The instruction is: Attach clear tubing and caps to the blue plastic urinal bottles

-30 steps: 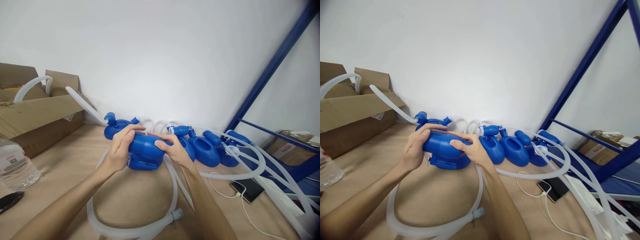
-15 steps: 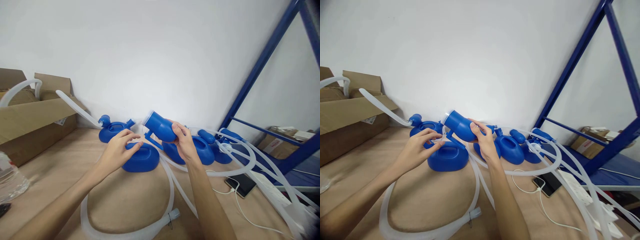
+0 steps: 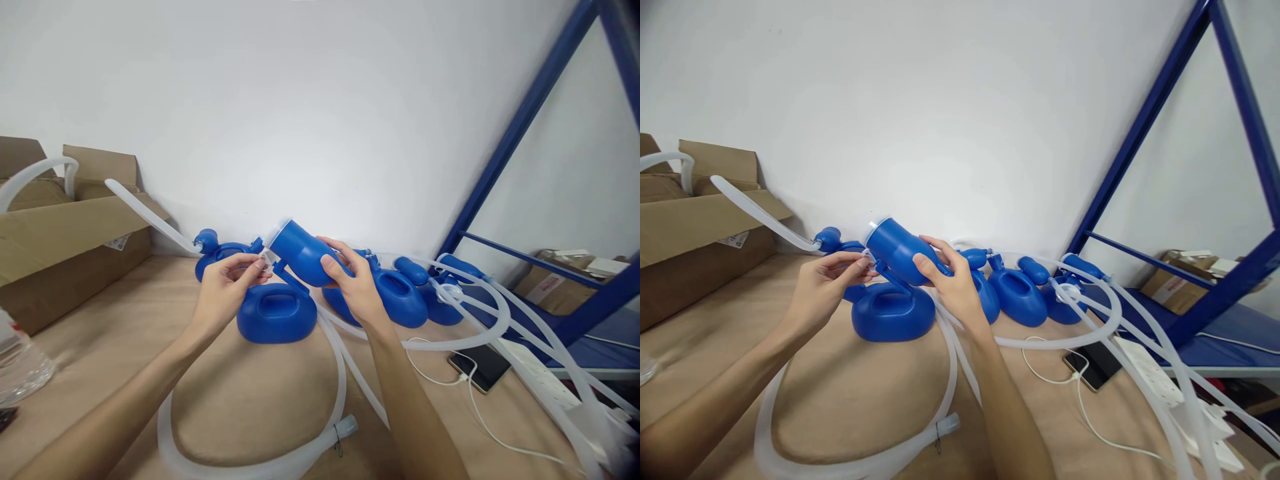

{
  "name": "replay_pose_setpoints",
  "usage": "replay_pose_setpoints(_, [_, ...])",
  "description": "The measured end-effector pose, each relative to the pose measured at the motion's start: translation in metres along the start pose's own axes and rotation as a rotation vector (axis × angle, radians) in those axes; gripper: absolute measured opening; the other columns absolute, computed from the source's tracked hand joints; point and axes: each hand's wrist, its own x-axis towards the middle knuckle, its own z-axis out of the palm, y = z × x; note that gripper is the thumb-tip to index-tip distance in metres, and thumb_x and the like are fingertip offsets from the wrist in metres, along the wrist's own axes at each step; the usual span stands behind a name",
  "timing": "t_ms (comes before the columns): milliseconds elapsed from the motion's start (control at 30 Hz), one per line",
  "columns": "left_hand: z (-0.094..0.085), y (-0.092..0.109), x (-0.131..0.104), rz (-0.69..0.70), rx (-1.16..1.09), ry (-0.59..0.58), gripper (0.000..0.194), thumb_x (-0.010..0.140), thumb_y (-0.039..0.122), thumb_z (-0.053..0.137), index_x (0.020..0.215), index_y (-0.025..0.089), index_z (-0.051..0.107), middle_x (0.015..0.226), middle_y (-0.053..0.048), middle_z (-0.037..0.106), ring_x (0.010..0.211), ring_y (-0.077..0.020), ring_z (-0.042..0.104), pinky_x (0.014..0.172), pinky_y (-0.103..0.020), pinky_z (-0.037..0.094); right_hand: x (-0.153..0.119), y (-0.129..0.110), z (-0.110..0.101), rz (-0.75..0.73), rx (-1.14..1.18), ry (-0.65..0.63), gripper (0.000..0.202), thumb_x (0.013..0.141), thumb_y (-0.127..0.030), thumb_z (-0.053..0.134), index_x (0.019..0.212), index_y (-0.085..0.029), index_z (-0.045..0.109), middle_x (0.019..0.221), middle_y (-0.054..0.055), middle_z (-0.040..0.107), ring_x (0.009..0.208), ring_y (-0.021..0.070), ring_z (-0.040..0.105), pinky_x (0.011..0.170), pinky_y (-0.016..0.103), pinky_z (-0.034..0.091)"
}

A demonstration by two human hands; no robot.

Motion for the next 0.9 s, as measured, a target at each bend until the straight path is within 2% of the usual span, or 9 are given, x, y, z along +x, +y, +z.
replay_pose_setpoints(133, [0.004,-0.002,-0.003,0.000,-0.092,-0.005,0.043,0.075,0.053,0.085,0.094,0.016,0.078,0.083,-0.008,0.080,0.079,-0.0242,0.077,0.080,-0.038,0.066,0.000,0.003,0.004,0.016,0.032,-0.007,0.061,0.084,-0.061,0.074,0.133,-0.025,0.067,0.119,0.007,0.075,0.105,0.0269,0.073,0.074,0.032,0.065])
replay_pose_setpoints(267, [0.005,-0.008,-0.004,0.044,-0.071,0.033,0.042,0.078,0.054,0.082,0.095,0.016,0.079,0.086,-0.008,0.080,0.080,-0.0241,0.076,0.081,-0.039,0.065,-0.001,0.003,0.006,0.015,0.019,0.001,0.056,0.085,-0.058,0.074,0.130,-0.025,0.069,0.121,0.007,0.075,0.107,0.0271,0.073,0.076,0.032,0.064])
replay_pose_setpoints(367, [0.007,-0.010,-0.006,0.088,-0.050,0.082,0.041,0.080,0.055,0.081,0.096,0.017,0.079,0.090,-0.007,0.080,0.083,-0.0237,0.076,0.083,-0.039,0.065,-0.002,0.000,0.007,-0.013,-0.020,0.001,0.053,0.086,-0.057,0.073,0.128,-0.025,0.070,0.125,0.006,0.074,0.111,0.0271,0.071,0.084,0.034,0.063])
replay_pose_setpoints(467, [0.009,-0.008,-0.008,0.108,-0.066,0.131,0.042,0.079,0.055,0.081,0.096,0.016,0.078,0.091,-0.007,0.080,0.083,-0.0227,0.075,0.084,-0.039,0.065,-0.004,-0.003,0.008,-0.055,-0.059,0.009,0.053,0.087,-0.056,0.073,0.129,-0.025,0.070,0.127,0.006,0.073,0.114,0.0263,0.070,0.093,0.036,0.061])
replay_pose_setpoints(600, [0.010,-0.005,-0.007,0.107,-0.115,0.165,0.041,0.078,0.052,0.083,0.095,0.015,0.078,0.089,-0.007,0.079,0.081,-0.0214,0.074,0.084,-0.038,0.064,-0.005,-0.004,0.010,-0.101,-0.123,0.016,0.052,0.086,-0.054,0.074,0.129,-0.026,0.071,0.125,0.005,0.074,0.113,0.0255,0.070,0.095,0.036,0.059])
replay_pose_setpoints(800, [0.008,-0.001,-0.008,0.085,-0.093,0.127,0.038,0.077,0.050,0.084,0.094,0.016,0.079,0.086,-0.007,0.079,0.078,-0.0205,0.073,0.078,-0.035,0.063,-0.003,0.007,0.013,-0.137,-0.179,0.067,0.050,0.087,-0.054,0.074,0.130,-0.027,0.071,0.129,0.005,0.073,0.117,0.0259,0.068,0.101,0.037,0.055])
replay_pose_setpoints(900, [0.005,0.002,-0.008,0.109,-0.040,0.160,0.037,0.078,0.050,0.083,0.093,0.016,0.079,0.084,-0.007,0.079,0.077,-0.0218,0.074,0.079,-0.037,0.064,-0.001,0.011,0.015,-0.136,-0.202,0.068,0.048,0.087,-0.053,0.075,0.128,-0.028,0.072,0.128,0.005,0.074,0.119,0.0264,0.068,0.102,0.038,0.054])
